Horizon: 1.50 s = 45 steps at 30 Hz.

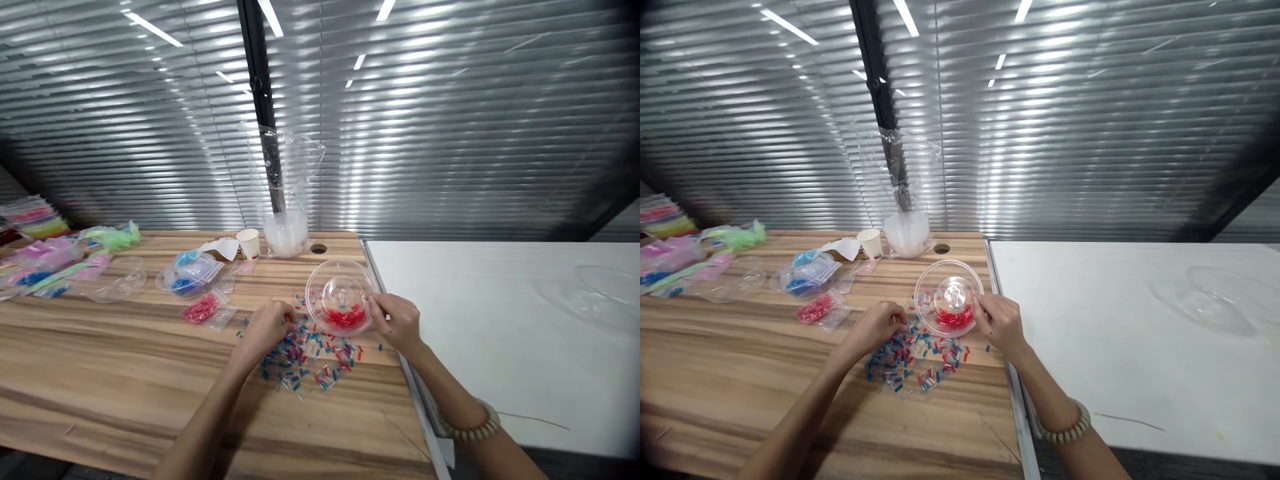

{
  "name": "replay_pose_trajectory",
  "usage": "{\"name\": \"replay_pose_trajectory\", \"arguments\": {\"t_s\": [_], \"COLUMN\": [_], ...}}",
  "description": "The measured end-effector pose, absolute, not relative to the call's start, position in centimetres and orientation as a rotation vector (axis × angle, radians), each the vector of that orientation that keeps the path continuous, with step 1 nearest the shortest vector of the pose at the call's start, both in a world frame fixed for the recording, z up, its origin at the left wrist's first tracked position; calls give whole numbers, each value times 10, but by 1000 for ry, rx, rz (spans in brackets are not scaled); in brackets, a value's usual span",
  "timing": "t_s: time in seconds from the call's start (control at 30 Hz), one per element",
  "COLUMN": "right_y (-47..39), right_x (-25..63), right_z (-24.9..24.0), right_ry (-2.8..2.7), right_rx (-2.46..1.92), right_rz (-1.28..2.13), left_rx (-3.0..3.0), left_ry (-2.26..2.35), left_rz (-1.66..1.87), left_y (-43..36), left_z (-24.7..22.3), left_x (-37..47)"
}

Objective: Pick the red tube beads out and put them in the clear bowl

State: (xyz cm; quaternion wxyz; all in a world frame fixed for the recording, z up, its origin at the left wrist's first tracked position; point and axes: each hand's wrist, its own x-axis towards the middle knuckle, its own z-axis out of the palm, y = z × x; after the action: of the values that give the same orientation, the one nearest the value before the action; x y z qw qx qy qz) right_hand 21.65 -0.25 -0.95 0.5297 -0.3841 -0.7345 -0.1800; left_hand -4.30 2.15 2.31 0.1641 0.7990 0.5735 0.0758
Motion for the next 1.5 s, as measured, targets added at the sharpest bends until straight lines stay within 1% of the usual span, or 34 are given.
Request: {"name": "replay_pose_trajectory", "arguments": {"t_s": [0.17, 0.5, 1.07, 1.5], "right_y": [-4, -1, 0, -4], "right_x": [215, 216, 217, 215], "right_z": [-9, -12, -13, -12], "right_ry": [-1770, -1734, -1752, -1784], "right_rx": [-909, -912, -915, -909], "right_rz": [-409, -416, -442, -348], "left_rx": [2285, 2265, 2265, 2205], "left_ry": [1576, 1625, 1614, 1697], "left_rz": [231, 302, 259, 216], "left_y": [21, 22, 26, 24], "left_z": [17, 12, 11, 13], "left_x": [-43, -46, -47, -48]}}
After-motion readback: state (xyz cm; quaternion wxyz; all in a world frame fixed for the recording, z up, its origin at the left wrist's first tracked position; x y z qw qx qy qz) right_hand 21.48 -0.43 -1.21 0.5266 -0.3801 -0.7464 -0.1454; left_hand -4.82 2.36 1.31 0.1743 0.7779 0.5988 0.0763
